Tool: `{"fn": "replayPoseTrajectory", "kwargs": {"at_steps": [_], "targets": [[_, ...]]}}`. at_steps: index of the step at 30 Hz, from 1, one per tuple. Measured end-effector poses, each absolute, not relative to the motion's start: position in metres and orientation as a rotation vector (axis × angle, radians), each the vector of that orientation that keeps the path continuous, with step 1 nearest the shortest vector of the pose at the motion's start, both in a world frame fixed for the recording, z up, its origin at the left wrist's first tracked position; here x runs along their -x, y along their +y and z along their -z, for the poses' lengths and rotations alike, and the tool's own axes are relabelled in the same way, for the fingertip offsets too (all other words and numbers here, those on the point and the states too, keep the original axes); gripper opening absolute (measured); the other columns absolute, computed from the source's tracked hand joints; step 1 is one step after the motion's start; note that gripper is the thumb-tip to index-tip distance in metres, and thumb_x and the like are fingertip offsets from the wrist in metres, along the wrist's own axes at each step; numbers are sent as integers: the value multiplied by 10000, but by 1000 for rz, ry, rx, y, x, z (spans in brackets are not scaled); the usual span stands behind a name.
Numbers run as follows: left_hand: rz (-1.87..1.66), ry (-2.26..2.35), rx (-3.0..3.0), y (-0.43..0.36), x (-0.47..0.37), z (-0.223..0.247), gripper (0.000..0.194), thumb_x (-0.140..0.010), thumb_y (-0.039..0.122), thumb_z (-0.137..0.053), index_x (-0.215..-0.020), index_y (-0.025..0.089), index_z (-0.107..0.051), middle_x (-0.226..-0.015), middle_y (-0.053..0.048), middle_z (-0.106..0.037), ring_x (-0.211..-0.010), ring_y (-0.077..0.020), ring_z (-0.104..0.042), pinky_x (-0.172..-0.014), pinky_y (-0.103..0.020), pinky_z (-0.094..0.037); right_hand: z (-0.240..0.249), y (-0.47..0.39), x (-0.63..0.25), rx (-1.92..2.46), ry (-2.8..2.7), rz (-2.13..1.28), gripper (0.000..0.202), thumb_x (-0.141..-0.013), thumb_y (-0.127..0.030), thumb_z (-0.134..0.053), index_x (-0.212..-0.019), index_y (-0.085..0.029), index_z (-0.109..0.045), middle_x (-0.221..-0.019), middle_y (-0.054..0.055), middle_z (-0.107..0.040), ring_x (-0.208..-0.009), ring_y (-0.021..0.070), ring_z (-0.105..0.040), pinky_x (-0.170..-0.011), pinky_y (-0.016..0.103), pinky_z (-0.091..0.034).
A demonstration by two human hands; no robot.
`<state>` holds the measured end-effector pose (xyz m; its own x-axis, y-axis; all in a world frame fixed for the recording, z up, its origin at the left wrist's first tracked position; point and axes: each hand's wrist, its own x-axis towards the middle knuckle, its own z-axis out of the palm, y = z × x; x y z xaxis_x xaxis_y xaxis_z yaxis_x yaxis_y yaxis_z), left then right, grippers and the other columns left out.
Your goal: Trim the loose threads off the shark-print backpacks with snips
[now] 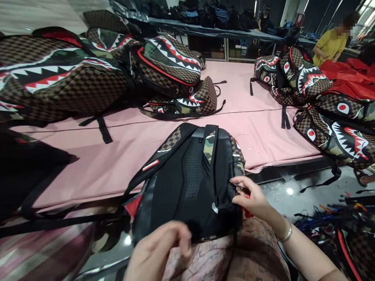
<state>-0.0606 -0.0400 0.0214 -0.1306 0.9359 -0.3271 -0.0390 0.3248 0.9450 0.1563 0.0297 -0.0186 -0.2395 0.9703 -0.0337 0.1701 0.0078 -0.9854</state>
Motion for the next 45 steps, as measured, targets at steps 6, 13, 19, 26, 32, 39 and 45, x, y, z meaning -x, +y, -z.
{"fn": "replayPoseTrajectory", "kwargs": {"at_steps": [6,13,19,26,32,39,45], "targets": [[-354,1859,-1487,10,32,-9,360,-745,530,-451,-554,231,-515,-452,17,-547,-417,-167,-522,-474,-255,-329,22,26,-152,1191,-1920,-1159,241,-733,-219,-660,-969,-264,-676,-928,-4,-705,-839,149,-633,-789,252,-445],[-720,1712,-1314,31,31,2,256,-686,366,-550,-512,224,-427,-422,46,-514,-452,-145,-554,-496,-229,-388,28,28,-145,1309,-1937,-919,203,-770,-132,-558,-884,-236,-689,-816,-3,-710,-757,141,-636,-698,221,-436],[-1482,1437,-617,34,28,-3,295,-560,411,-719,-598,185,-533,-542,77,-501,-497,-91,-494,-521,-225,-494,34,29,-126,1117,-1664,-932,162,-814,-173,-526,-843,-189,-684,-745,14,-687,-670,131,-614,-613,206,-448],[-1471,1363,-586,36,24,-17,320,-510,377,-783,-617,169,-564,-527,84,-532,-461,-66,-495,-464,-173,-467,10,74,-134,758,-2071,-572,386,-781,-75,-492,-1080,-271,-639,-976,16,-622,-815,97,-600,-668,174,-458],[-1327,1405,-707,38,27,-17,321,-576,405,-740,-608,181,-513,-469,83,-500,-438,-79,-493,-458,-176,-422,10,107,-135,403,-2306,-264,308,-826,-135,-427,-1002,-238,-658,-921,15,-630,-740,98,-596,-598,198,-425],[-1432,1603,-1071,41,14,-7,244,-678,387,-641,-603,183,-530,-520,58,-458,-496,-87,-417,-486,-190,-368,-9,90,-125,636,-1819,-1074,233,-817,-310,-508,-641,-160,-545,-709,6,-491,-610,92,-466,-538,201,-371],[-1339,1723,-1117,36,19,-4,261,-672,449,-628,-664,202,-546,-593,26,-497,-575,-139,-476,-570,-242,-424,0,76,-106,971,-1159,-1765,466,-702,-613,-578,-627,-172,-448,-550,-58,-382,-481,64,-354,-434,182,-284]]}}
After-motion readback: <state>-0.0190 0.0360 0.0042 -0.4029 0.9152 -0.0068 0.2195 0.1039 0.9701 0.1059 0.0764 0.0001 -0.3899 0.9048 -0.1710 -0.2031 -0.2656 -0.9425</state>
